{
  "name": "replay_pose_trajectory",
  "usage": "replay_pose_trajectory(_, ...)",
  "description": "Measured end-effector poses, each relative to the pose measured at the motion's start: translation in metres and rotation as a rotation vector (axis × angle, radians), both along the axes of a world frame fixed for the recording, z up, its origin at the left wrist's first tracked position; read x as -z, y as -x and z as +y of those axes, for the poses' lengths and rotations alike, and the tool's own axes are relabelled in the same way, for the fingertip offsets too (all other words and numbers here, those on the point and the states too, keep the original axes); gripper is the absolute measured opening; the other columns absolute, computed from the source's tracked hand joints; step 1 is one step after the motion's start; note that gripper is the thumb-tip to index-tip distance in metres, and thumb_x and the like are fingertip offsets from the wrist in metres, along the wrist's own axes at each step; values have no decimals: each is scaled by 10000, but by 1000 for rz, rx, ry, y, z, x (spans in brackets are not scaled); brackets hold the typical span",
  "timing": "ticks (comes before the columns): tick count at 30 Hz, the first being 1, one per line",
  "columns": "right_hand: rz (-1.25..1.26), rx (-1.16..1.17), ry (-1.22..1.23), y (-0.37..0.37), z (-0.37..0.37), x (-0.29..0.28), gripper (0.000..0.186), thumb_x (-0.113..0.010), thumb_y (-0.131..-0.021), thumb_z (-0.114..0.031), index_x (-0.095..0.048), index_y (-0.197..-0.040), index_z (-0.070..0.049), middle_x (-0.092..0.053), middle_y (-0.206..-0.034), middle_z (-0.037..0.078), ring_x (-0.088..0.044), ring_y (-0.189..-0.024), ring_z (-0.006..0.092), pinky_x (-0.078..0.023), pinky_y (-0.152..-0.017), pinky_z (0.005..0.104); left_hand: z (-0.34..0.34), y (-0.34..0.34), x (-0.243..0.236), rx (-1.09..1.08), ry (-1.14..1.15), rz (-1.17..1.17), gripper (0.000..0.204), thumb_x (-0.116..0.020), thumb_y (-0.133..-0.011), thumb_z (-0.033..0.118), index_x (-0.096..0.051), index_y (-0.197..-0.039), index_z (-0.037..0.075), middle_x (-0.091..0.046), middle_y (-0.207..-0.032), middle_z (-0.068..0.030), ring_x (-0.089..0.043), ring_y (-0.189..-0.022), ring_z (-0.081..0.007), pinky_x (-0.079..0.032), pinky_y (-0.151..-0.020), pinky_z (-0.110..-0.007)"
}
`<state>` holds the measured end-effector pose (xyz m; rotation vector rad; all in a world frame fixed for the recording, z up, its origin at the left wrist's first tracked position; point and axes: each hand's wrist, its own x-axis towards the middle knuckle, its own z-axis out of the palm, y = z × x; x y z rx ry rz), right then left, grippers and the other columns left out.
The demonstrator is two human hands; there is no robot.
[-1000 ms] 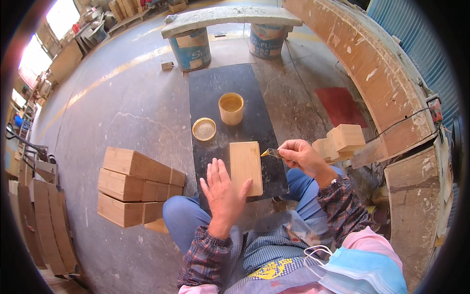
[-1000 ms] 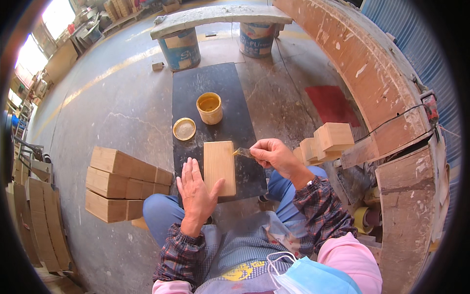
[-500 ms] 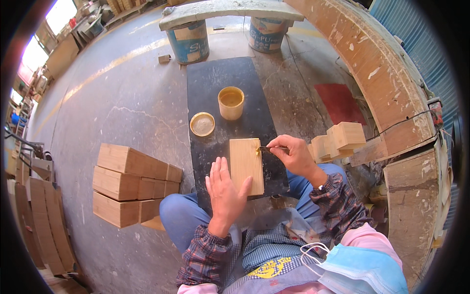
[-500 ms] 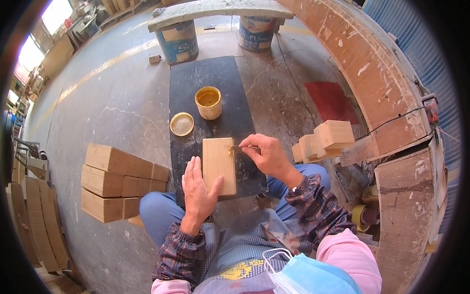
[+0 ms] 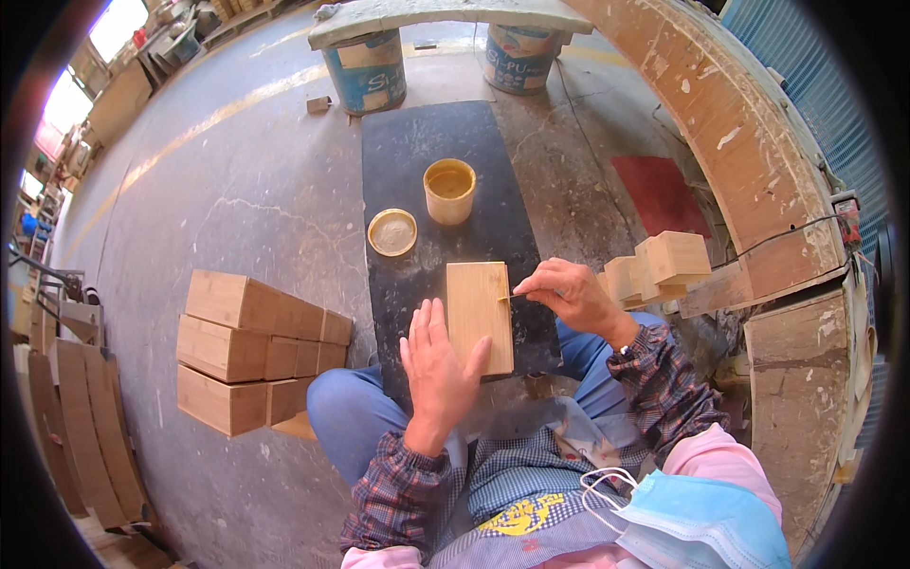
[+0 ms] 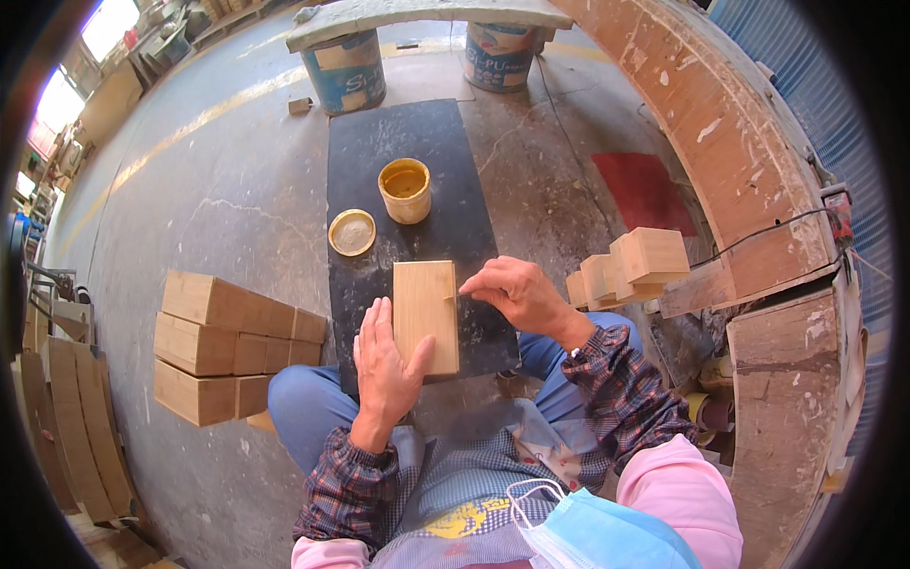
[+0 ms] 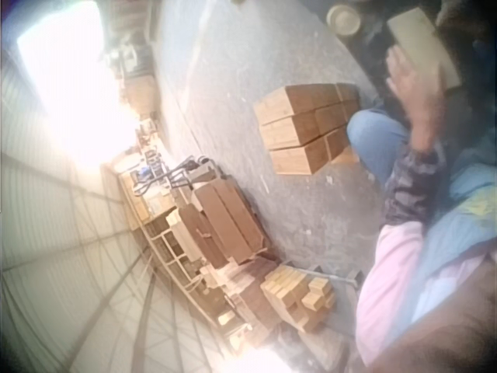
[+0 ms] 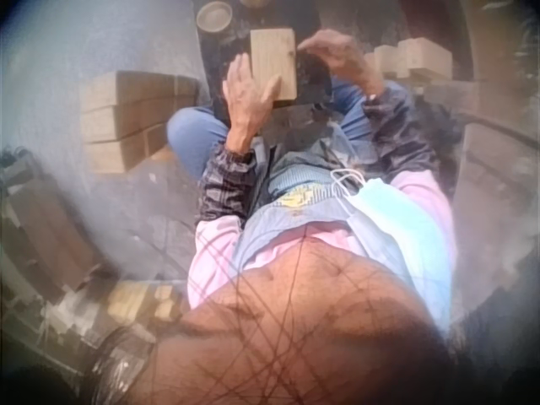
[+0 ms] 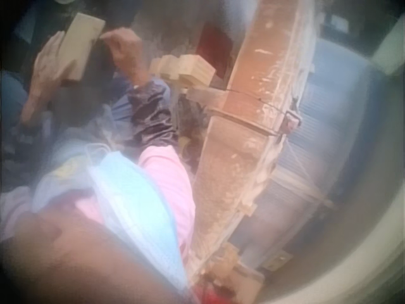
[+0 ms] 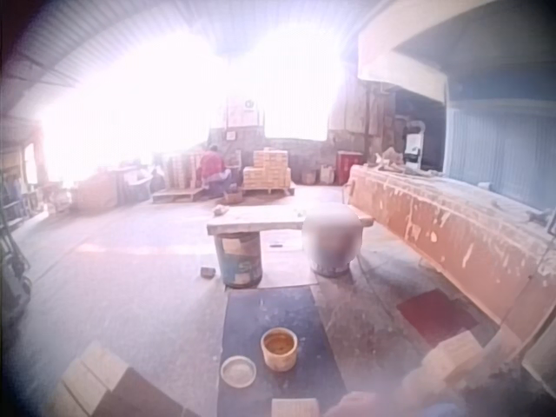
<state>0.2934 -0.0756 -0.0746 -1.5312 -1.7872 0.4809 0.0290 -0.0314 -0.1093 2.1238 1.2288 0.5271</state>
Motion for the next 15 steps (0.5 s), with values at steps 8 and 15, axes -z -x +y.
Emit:
replay_pose_trajectory(8,-87,-69,-41,5,-15,0,106,-780,-939,-99,-802,-1041,-118,-732,-916,71,-693,-882,304,-560,-792,415,0,-1,0,-6,7,5,904,-722,-985,474,-360,-1632,-43,-392,-1676,-267,-328,-1589,-423,-228,-1281,-625)
replay_pose_trajectory(15,-124,-61,-88,19,-35,1,160,-801,-891,-73,-817,-1044,-115,-738,-904,73,-692,-865,293,-542,-773,411,0,-1,2,-4,8,-3,896,-714,-990,464,-356,-1630,-50,-388,-1675,-275,-320,-1591,-434,-224,-1282,-622)
